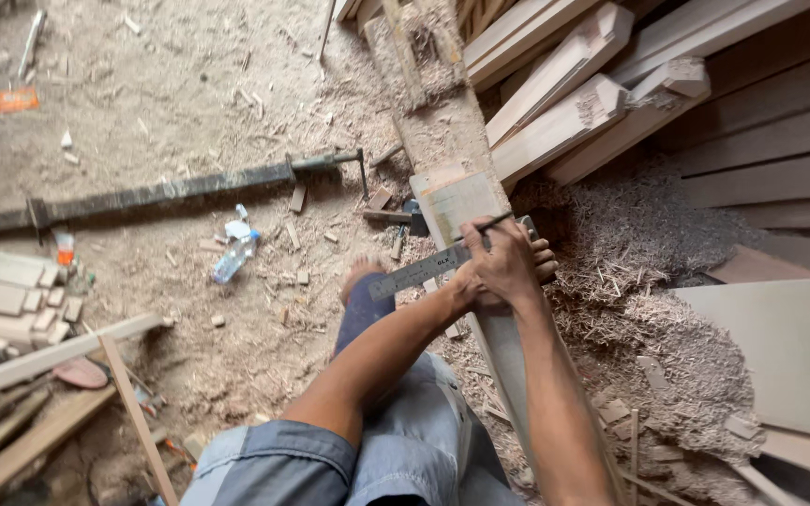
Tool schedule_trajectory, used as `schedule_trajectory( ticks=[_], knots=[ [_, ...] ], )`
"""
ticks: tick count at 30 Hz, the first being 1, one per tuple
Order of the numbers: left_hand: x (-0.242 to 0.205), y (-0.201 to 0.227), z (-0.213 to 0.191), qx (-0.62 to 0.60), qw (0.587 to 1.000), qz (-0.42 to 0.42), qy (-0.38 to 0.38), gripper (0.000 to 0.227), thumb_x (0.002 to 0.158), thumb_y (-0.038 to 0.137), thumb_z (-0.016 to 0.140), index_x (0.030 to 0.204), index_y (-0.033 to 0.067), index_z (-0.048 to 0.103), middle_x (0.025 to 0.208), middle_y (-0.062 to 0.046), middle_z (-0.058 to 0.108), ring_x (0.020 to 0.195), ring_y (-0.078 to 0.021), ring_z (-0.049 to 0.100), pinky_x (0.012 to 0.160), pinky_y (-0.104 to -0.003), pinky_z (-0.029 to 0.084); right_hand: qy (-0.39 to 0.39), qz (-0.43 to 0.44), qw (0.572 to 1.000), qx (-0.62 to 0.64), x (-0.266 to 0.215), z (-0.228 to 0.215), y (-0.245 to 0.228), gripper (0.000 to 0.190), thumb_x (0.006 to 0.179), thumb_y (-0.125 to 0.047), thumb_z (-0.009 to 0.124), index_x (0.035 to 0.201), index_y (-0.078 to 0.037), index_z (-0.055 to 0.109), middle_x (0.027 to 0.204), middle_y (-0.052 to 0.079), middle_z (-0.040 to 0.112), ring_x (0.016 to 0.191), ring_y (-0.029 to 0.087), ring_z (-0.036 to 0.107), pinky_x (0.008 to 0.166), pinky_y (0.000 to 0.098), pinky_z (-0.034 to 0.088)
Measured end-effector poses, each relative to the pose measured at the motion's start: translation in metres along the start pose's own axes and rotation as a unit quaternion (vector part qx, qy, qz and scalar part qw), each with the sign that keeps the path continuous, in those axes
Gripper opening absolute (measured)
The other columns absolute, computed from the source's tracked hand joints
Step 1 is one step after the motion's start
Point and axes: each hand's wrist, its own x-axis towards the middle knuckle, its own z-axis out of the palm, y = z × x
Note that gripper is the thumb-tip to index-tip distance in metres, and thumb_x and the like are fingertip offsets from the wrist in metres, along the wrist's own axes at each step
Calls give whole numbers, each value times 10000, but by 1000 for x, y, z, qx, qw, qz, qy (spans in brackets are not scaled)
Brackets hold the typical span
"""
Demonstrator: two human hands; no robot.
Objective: The person measures and marks a long wooden beam using a measuring tape, a combination square, and a pencil, checking lengths and angles at several points along the wood.
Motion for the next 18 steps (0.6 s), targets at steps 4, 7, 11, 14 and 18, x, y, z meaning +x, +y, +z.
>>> schedule_trajectory(
  ticks=[4, 7, 11, 14, 18],
  knots=[
    [8, -28, -54, -216, 956, 33, 195, 589, 998, 506, 321, 1460, 144, 373, 1472, -90, 492, 1390, -246, 445, 1232, -453, 245, 243, 157, 936, 201, -43, -18, -4, 319, 1138, -296, 481, 1050, -28, 629, 829, 110, 621, 693, 218, 548, 611, 377, 459],
    [19, -51, -114, -276, 953, 101, 71, 674, 999, 566, 309, 1443, 82, 461, 1367, -151, 537, 1303, -293, 477, 1223, -476, 238, 390, 109, 881, 245, -108, -42, -9, 319, 1183, -270, 472, 981, -41, 565, 914, 83, 626, 773, 144, 596, 682, 276, 551],
    [44, -76, -161, -292, 937, 113, -156, 609, 1036, 586, 371, 1228, 53, 596, 1221, -140, 559, 1198, -281, 509, 1194, -438, 314, 442, 241, 860, 87, -222, -38, -41, 253, 1146, -213, 466, 1086, -16, 613, 912, 52, 650, 757, 117, 613, 632, 270, 528],
    [51, -59, -171, -301, 951, 74, -3, 343, 872, 321, 556, 1130, 102, 613, 1167, -107, 564, 1210, -261, 516, 1176, -459, 355, 468, 386, 792, 70, -294, -2, -78, 262, 1147, -229, 586, 1101, 16, 663, 899, 70, 679, 750, 115, 567, 650, 267, 456],
    [39, 14, -205, -469, 875, 98, 69, 352, 747, 261, 614, 1060, 102, 585, 1036, -138, 535, 1064, -303, 507, 1023, -574, 369, 513, 445, 727, 102, -321, 56, -128, 333, 1073, -275, 688, 1147, 49, 672, 886, 101, 681, 699, 136, 546, 647, 278, 446]
  ],
)
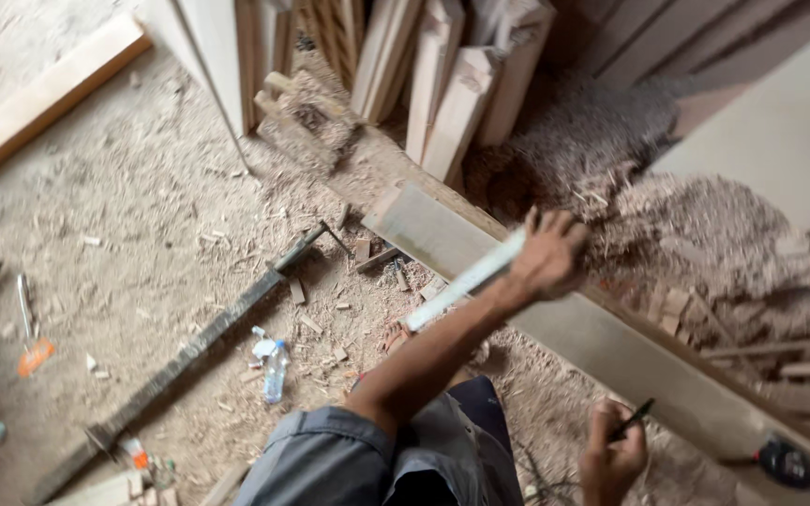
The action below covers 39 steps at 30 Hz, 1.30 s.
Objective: The person measures and marks a long wooden beam using a measuring tape, a combination square, and a pencil, checking lengths and angles at several points along the wood.
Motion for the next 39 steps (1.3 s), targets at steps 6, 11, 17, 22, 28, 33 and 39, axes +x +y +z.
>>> schedule_trajectory(
  ticks=[6, 11, 17, 22, 28, 33, 39],
  knots=[
    [-89, 132, 8, -574, 808, 36, -125, 307, 859, 36, 470, 1148, 128, 515, 1070, -91, 529, 1029, -246, 555, 967, -469, 538, 173, -243, 943, -149, -55, -10, 4, 603, 946, -297, 752, 1284, 156, 540, 1085, 230, 611, 870, 221, 599, 738, 310, 493],
    [-155, 148, -8, -712, 666, 16, -224, 304, 1098, 162, 383, 1376, 171, 507, 1394, -81, 575, 1385, -264, 569, 1197, -465, 523, 198, 8, 961, -193, -92, -59, 71, 379, 1011, -357, 799, 845, -40, 674, 713, 53, 678, 562, 155, 636, 573, 321, 512],
    [-211, 96, -7, -538, 722, -200, -385, 426, 977, 264, 659, 1307, -1, 609, 1159, -164, 659, 1107, -284, 629, 975, -430, 511, 179, 27, 955, -234, -161, -89, 163, 335, 750, -397, 842, 694, -113, 673, 634, 82, 635, 558, 255, 633, 570, 407, 509],
    [-261, 113, 32, -414, 818, -224, -331, 468, 975, 422, 543, 1200, 30, 662, 1102, -111, 720, 1045, -221, 680, 943, -394, 542, 94, 77, 946, -302, -201, -144, 223, 260, 661, -358, 853, 691, -148, 702, 574, 104, 586, 538, 298, 635, 566, 455, 525],
    [-279, 206, 131, -336, 881, -247, -223, 508, 1024, 490, 529, 1064, 12, 697, 843, -149, 712, 853, -212, 657, 862, -400, 510, 93, 102, 946, -295, -250, -240, 273, 245, 647, -311, 852, 713, -145, 684, 605, 108, 595, 580, 327, 652, 589, 479, 543],
    [-246, 287, 187, -197, 937, -74, -279, 509, 1070, 439, 490, 865, 18, 690, 808, -131, 723, 711, -214, 669, 649, -389, 614, 163, 76, 934, -308, -274, -332, 290, 192, 640, -261, 813, 708, -144, 677, 644, 105, 625, 596, 337, 650, 580, 489, 535],
    [-175, 333, 195, 41, 973, 175, -149, 305, 978, 342, 681, 1200, 134, 702, 1252, -156, 674, 1147, -342, 605, 865, -483, 579, 253, 37, 921, -293, -264, -406, 299, 218, 712, -216, 768, 911, -128, 753, 690, 102, 636, 586, 319, 626, 545, 463, 506]
  ],
)
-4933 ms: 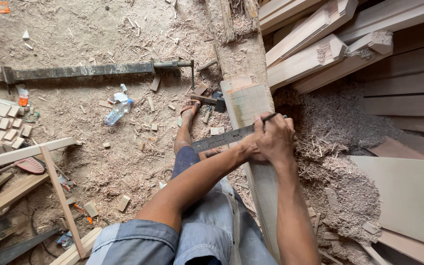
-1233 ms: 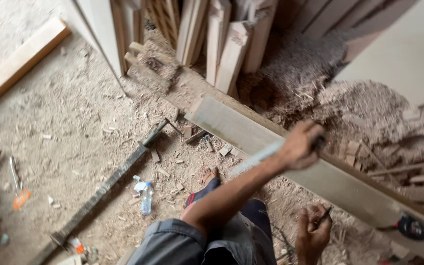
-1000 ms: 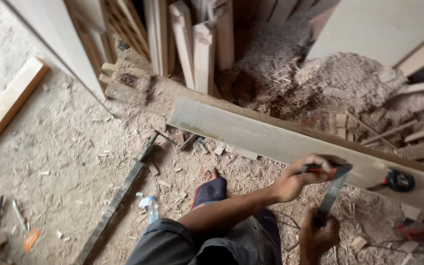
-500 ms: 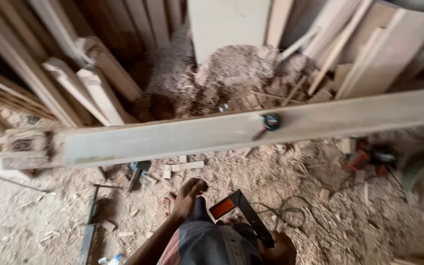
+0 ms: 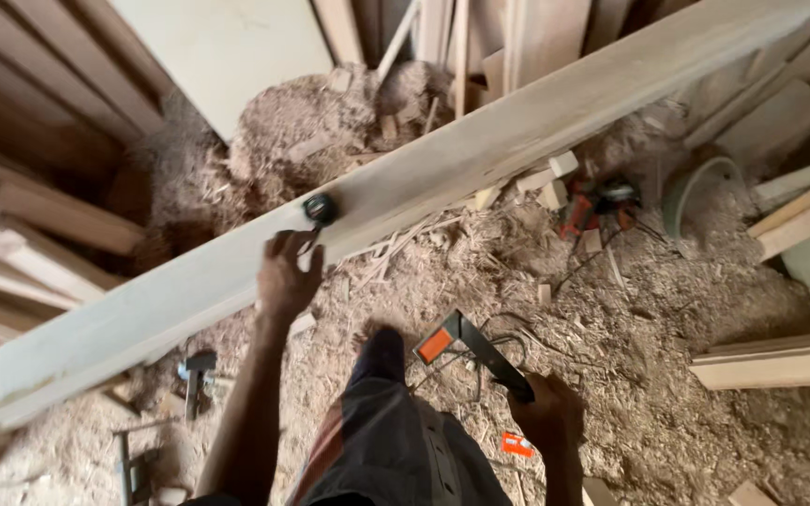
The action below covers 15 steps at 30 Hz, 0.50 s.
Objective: The person measures and marks a long wooden beam using a measuring tape, a combination square, and a pencil, checking lengths and angles at several points along the wood.
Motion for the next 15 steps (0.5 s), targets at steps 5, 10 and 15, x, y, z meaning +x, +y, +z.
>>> schedule_trajectory(
  ticks=[5, 10, 15],
  knots=[
    [52, 23, -5, 95, 993, -62, -40, 626, 887, 483, 705, 1417, 177, 573, 1483, -188, 481, 1288, -450, 477, 913, -589, 513, -14, 7, 998, 64, 69, 5, 2, 220, 749, -287, 823, 785, -107, 703, 654, 75, 631, 546, 258, 624, 499, 409, 492],
    [88, 35, 39, 132, 976, -147, -90, 779, 888, 529, 668, 1534, 173, 418, 1527, -279, 409, 1130, -487, 611, 748, -588, 593, -96, -12, 991, 96, 159, 8, 7, 190, 761, -270, 829, 765, -111, 725, 641, 85, 643, 568, 244, 631, 524, 397, 488],
    [127, 17, 77, 173, 951, -233, -111, 835, 819, 520, 763, 1415, 26, 454, 1296, -334, 506, 981, -477, 668, 732, -562, 602, -184, -84, 970, 135, 276, 10, 21, 243, 754, -241, 822, 939, -95, 765, 705, 94, 711, 617, 242, 668, 558, 387, 527]
  ],
)
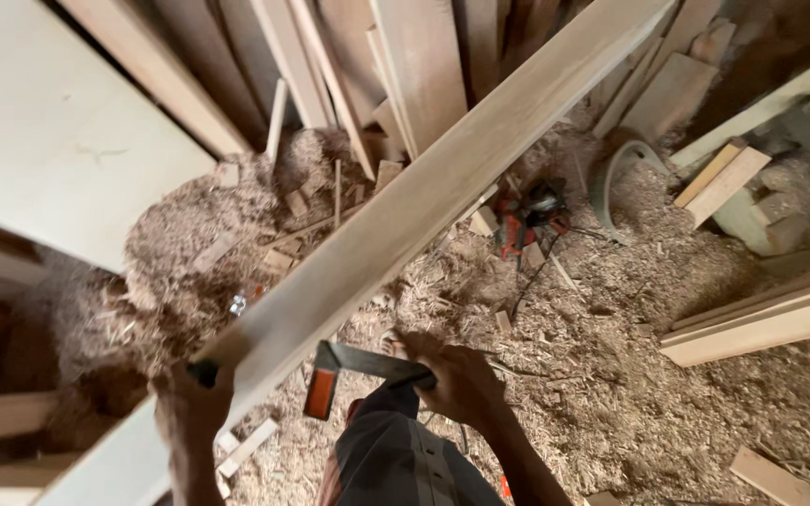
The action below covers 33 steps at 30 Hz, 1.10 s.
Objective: The person measures and marks a long wooden beam using a measuring tape, a combination square, and a pencil, checking lengths and angles at several points along the wood.
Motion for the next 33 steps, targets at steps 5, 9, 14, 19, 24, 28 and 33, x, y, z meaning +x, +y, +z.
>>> schedule_trajectory(
  ticks=[5, 9, 14, 19, 24, 28, 33],
  knots=[
    [47, 19, -13, -200, 948, 212, 126, 366, 964, 406, 659, 1086, 67, 595, 1211, -223, 625, 1100, -398, 659, 842, -487, 596, -131, -79, 987, -51, 128, -20, 24, 306, 866, -188, 782, 1132, -47, 723, 834, 86, 754, 623, 196, 698, 618, 368, 588],
    [81, 83, -46, -764, 639, -93, -19, 354, 995, 378, 600, 1231, 116, 580, 1226, -114, 650, 1096, -293, 668, 881, -457, 592, -109, -191, 972, -88, 192, -27, 28, 415, 787, -92, 797, 1196, -81, 732, 929, 113, 750, 667, 180, 696, 609, 334, 616],
    [83, 177, -82, -752, 657, 35, -43, 361, 1062, 353, 517, 1209, 36, 606, 1141, -207, 635, 988, -330, 614, 808, -447, 532, -205, -212, 954, -62, 250, -29, 12, 290, 880, -179, 743, 1169, -195, 757, 803, 42, 742, 629, 148, 694, 736, 346, 611],
    [67, 219, -66, -806, 588, -38, -58, 330, 1017, 308, 504, 1181, 40, 605, 1135, -181, 659, 973, -323, 652, 813, -435, 573, -242, -283, 906, -199, 286, -26, 11, 250, 918, -368, 764, 1008, -136, 751, 836, 53, 730, 715, 153, 687, 799, 334, 609],
    [47, 199, -13, -808, 569, -136, -67, 393, 1134, 454, 526, 1272, 92, 589, 1129, -79, 666, 910, -258, 644, 765, -382, 545, 4, -435, 888, -150, 302, -29, 31, 671, 476, -627, 872, 942, -156, 764, 836, 88, 742, 776, 225, 696, 736, 396, 587],
    [67, 198, 23, -853, 439, 60, -275, 405, 1195, 331, 542, 1329, -47, 592, 1009, -356, 700, 812, -402, 703, 686, -463, 594, -37, -403, 914, -24, 307, -50, 64, 358, 852, -435, 742, 992, -106, 749, 949, 99, 746, 898, 220, 697, 858, 408, 589],
    [26, 302, 49, -603, 797, -34, -3, 320, 1122, 192, 465, 1346, -18, 554, 1159, -208, 689, 1012, -273, 693, 861, -406, 573, -128, -268, 925, 236, 295, -126, 133, 264, 1032, -332, 682, 1181, -119, 733, 1046, 59, 739, 928, 162, 720, 849, 310, 609]
  ],
)
